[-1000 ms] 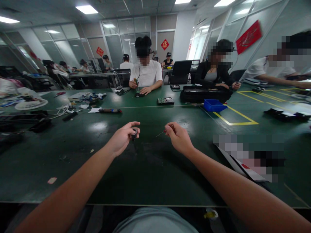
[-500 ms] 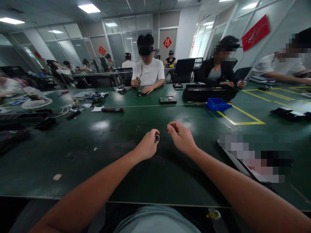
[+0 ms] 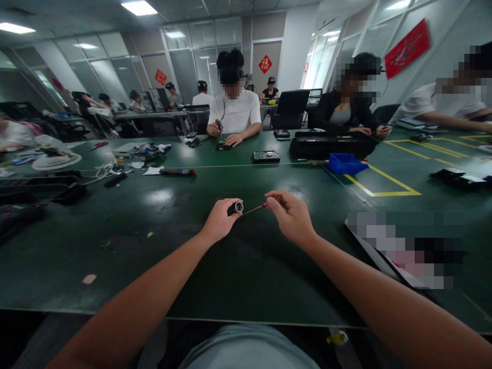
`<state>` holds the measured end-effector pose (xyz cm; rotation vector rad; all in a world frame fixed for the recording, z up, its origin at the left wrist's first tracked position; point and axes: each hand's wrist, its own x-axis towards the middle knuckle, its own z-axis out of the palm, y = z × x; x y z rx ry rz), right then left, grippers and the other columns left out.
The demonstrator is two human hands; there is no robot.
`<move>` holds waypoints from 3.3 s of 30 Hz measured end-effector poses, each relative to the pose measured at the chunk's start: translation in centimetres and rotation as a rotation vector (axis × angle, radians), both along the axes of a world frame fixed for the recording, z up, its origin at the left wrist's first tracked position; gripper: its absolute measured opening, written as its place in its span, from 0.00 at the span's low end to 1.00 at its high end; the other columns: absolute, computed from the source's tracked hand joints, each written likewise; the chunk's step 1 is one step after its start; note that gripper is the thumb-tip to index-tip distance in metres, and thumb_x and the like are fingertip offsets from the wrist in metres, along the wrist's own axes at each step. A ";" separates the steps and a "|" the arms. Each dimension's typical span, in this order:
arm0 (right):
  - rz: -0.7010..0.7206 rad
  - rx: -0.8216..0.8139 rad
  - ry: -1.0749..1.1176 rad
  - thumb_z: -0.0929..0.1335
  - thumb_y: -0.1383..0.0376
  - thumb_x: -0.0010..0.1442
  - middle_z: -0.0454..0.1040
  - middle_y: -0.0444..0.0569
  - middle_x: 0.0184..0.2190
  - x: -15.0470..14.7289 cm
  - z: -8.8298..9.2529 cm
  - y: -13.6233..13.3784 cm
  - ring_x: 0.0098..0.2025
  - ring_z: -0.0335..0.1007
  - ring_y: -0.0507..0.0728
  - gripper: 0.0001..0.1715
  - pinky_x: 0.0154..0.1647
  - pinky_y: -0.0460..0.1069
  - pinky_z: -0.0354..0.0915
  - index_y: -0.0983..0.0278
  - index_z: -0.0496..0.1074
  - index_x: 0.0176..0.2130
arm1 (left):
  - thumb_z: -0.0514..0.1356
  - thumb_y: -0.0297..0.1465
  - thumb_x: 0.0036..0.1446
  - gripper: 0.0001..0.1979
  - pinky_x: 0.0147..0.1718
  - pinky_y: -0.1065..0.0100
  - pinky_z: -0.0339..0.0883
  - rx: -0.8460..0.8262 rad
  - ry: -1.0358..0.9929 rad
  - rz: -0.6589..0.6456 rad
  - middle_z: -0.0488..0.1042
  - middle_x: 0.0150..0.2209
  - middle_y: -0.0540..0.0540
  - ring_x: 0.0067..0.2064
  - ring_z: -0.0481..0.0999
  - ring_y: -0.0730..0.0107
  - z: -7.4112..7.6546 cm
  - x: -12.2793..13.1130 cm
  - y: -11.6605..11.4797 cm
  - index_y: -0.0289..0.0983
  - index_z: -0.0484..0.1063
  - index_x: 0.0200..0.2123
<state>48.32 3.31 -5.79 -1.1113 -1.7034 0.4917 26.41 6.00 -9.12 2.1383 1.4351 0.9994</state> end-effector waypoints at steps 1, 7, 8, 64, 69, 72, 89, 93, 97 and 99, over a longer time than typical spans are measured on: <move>0.015 0.000 0.039 0.64 0.57 0.66 0.80 0.49 0.34 0.0 -0.1 0.0 0.37 0.78 0.58 0.14 0.40 0.53 0.69 0.62 0.74 0.44 | 0.64 0.26 0.57 0.18 0.58 0.53 0.60 0.002 -0.005 -0.009 0.75 0.52 0.43 0.56 0.70 0.57 0.0 0.0 0.0 0.39 0.74 0.52; 0.024 -0.015 0.004 0.65 0.58 0.66 0.81 0.50 0.37 0.0 -0.4 0.1 0.40 0.78 0.59 0.14 0.41 0.54 0.70 0.60 0.74 0.46 | 0.64 0.28 0.58 0.20 0.59 0.52 0.60 -0.014 -0.012 -0.053 0.75 0.54 0.45 0.57 0.69 0.56 0.1 0.2 -0.1 0.42 0.73 0.54; 0.015 -0.020 0.005 0.64 0.57 0.66 0.81 0.50 0.37 -0.1 -0.4 0.1 0.40 0.78 0.59 0.14 0.41 0.54 0.70 0.60 0.73 0.46 | 0.64 0.28 0.58 0.20 0.59 0.52 0.60 -0.019 -0.012 -0.058 0.75 0.54 0.45 0.57 0.69 0.55 0.1 0.2 -0.2 0.43 0.73 0.54; -0.190 -0.198 -0.209 0.62 0.43 0.63 0.62 0.43 0.11 0.4 0.7 0.8 0.16 0.58 0.51 0.36 0.22 0.49 0.52 0.61 0.66 0.15 | 0.65 0.30 0.59 0.19 0.55 0.56 0.62 0.099 0.087 -0.073 0.77 0.50 0.47 0.53 0.71 0.59 0.6 -0.3 -0.2 0.42 0.72 0.55; -0.193 -0.147 -0.249 0.62 0.44 0.64 0.60 0.42 0.11 0.4 0.5 0.8 0.16 0.55 0.51 0.35 0.22 0.49 0.49 0.61 0.65 0.15 | 0.65 0.31 0.59 0.20 0.54 0.56 0.63 0.091 0.107 -0.095 0.77 0.50 0.47 0.52 0.71 0.60 0.3 -0.5 -0.2 0.43 0.72 0.55; -0.167 -0.104 -0.264 0.63 0.44 0.63 0.61 0.42 0.13 0.3 0.2 0.8 0.18 0.56 0.51 0.33 0.23 0.49 0.49 0.61 0.65 0.16 | 0.65 0.31 0.60 0.20 0.53 0.56 0.63 0.081 0.107 -0.089 0.77 0.50 0.48 0.52 0.71 0.60 0.1 -0.6 0.0 0.43 0.72 0.55; 0.109 -0.074 -0.200 0.66 0.61 0.62 0.79 0.50 0.36 0.2 0.2 0.4 0.38 0.76 0.58 0.08 0.37 0.52 0.67 0.61 0.69 0.41 | 0.65 0.30 0.58 0.20 0.53 0.57 0.63 0.101 0.097 -0.100 0.77 0.50 0.48 0.52 0.72 0.60 -0.2 -0.6 0.2 0.44 0.73 0.55; 0.094 -0.122 -0.227 0.61 0.54 0.68 0.76 0.46 0.27 0.3 0.5 0.4 0.29 0.73 0.56 0.17 0.32 0.50 0.63 0.62 0.73 0.40 | 0.65 0.31 0.59 0.20 0.54 0.56 0.63 0.091 0.108 -0.103 0.76 0.51 0.47 0.53 0.72 0.60 -0.2 -0.6 0.1 0.44 0.72 0.55; 0.057 -0.125 -0.247 0.58 0.55 0.69 0.78 0.48 0.32 0.4 0.5 0.6 0.29 0.71 0.55 0.21 0.32 0.50 0.62 0.61 0.75 0.40 | 0.65 0.31 0.59 0.20 0.54 0.55 0.63 0.081 0.111 -0.110 0.76 0.51 0.47 0.53 0.72 0.59 -0.1 -0.5 0.0 0.44 0.72 0.56; 0.053 -0.121 -0.236 0.60 0.56 0.68 0.77 0.47 0.30 0.3 0.4 0.6 0.27 0.70 0.55 0.18 0.31 0.50 0.61 0.61 0.74 0.45 | 0.65 0.31 0.59 0.20 0.54 0.55 0.63 0.078 0.109 -0.113 0.76 0.51 0.47 0.53 0.72 0.59 -0.1 -0.5 0.0 0.44 0.72 0.56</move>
